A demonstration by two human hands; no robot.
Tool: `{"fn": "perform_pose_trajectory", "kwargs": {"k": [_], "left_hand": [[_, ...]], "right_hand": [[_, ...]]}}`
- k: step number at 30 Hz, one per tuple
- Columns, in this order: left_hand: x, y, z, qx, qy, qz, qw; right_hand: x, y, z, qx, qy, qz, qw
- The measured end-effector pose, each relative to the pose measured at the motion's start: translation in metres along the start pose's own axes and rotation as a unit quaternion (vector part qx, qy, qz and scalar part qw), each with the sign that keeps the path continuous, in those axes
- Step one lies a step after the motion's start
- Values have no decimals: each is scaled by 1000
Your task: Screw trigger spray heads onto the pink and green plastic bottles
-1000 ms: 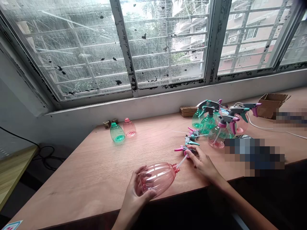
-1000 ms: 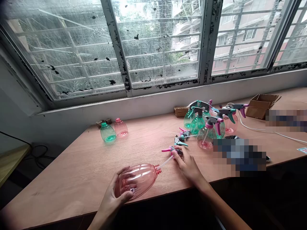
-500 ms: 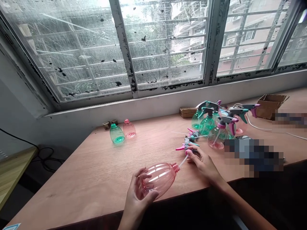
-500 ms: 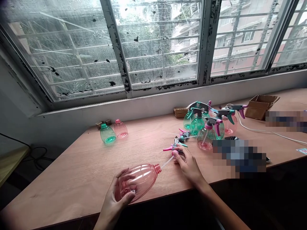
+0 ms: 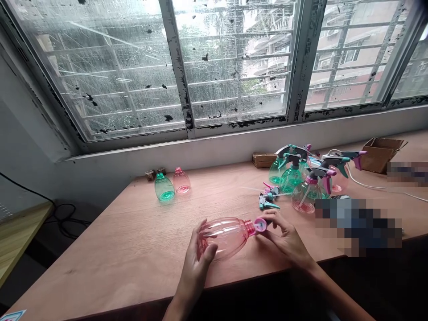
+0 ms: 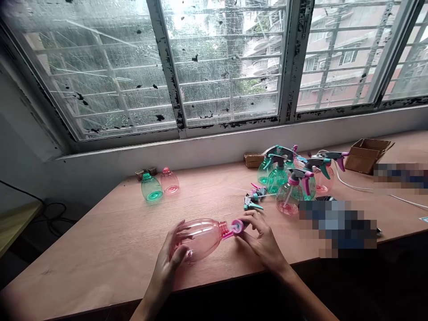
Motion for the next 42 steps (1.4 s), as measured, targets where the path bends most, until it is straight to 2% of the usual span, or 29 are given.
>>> {"fn": "perform_pose_trajectory", "kwargs": {"k": [3,5,8,13,21,28,32,36,39,42], "left_hand": [[-10,6,-7,-12,23,6,1000],[-15,7,-12,-25,52,2,998],[-15,5,-17,-41,77,-19,996],[-5,0,-15,-40,100,-90,990],[-6,-4,-14,-20,126,-141,982],[-6,-7,-7,-13,127,-155,980],[-8,-5,-14,-29,66,-172,983],[-10,-5,-23,-25,89,-211,973],[-11,-6,-21,-3,108,-212,971],[-9,-9,-16,-17,88,-211,973]], "right_hand": [[10,-4,-4,7,56,-51,997],[19,-6,-5,57,137,-70,986],[32,-7,-6,145,241,-63,958],[38,-12,-4,238,268,-107,927],[29,-18,3,244,246,-124,930],[34,-22,1,253,274,-167,913],[36,-22,1,253,258,-177,915],[36,-20,-4,241,243,-180,922],[35,-19,-7,239,229,-180,927],[33,-19,-9,236,227,-180,928]]}}
Point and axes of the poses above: each hand's wrist, its own y-axis towards the middle knuckle, its own x-axis out of the palm, z = x × y, the point moved 5 cm from there along y, towards the middle knuckle
